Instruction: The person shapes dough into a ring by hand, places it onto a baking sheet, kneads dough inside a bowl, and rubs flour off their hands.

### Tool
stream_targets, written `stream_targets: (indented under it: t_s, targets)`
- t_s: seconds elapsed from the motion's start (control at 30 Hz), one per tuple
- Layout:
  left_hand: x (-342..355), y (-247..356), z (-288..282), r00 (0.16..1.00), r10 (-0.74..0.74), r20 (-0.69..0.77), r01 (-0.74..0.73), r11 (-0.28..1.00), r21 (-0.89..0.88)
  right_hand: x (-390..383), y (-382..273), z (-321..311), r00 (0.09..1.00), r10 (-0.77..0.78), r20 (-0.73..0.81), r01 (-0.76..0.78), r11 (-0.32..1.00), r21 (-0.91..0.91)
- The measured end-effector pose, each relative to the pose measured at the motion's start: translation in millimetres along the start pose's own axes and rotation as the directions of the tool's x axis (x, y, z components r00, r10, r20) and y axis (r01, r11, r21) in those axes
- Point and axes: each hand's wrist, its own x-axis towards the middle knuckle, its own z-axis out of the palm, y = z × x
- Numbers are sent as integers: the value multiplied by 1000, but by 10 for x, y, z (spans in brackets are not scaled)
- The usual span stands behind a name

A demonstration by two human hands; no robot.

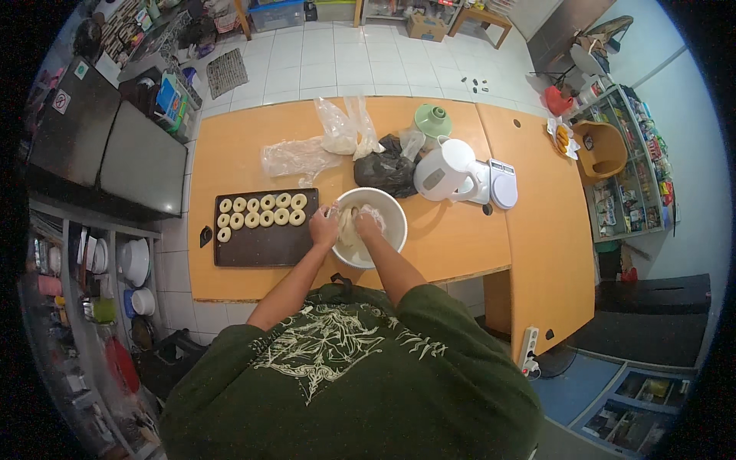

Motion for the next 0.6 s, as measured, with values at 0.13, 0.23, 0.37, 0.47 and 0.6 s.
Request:
stream_targets:
  t_s: [0.13,0.23,0.37,0.47,0.6]
  targets:
    - [6,43,11,996,-38,80,36,999,33,-120,126,-76,995,-9,102,-1,995,96]
    - [15,50,-59,990,-65,126,59,997,46,-583,269,-96,959,-283,28,279,955,101]
    - [12,102,-63,991,-69,118,68,998,11,-1048,294,-194,881,-464,89,472,874,-112]
    - [22,44,-53,992,-53,113,51,998,23,-1143,111,-327,902,-378,210,422,874,-241]
    - [36,8,68,995,22,102,-29,997,67,-622,323,179,892,-351,286,423,870,-252]
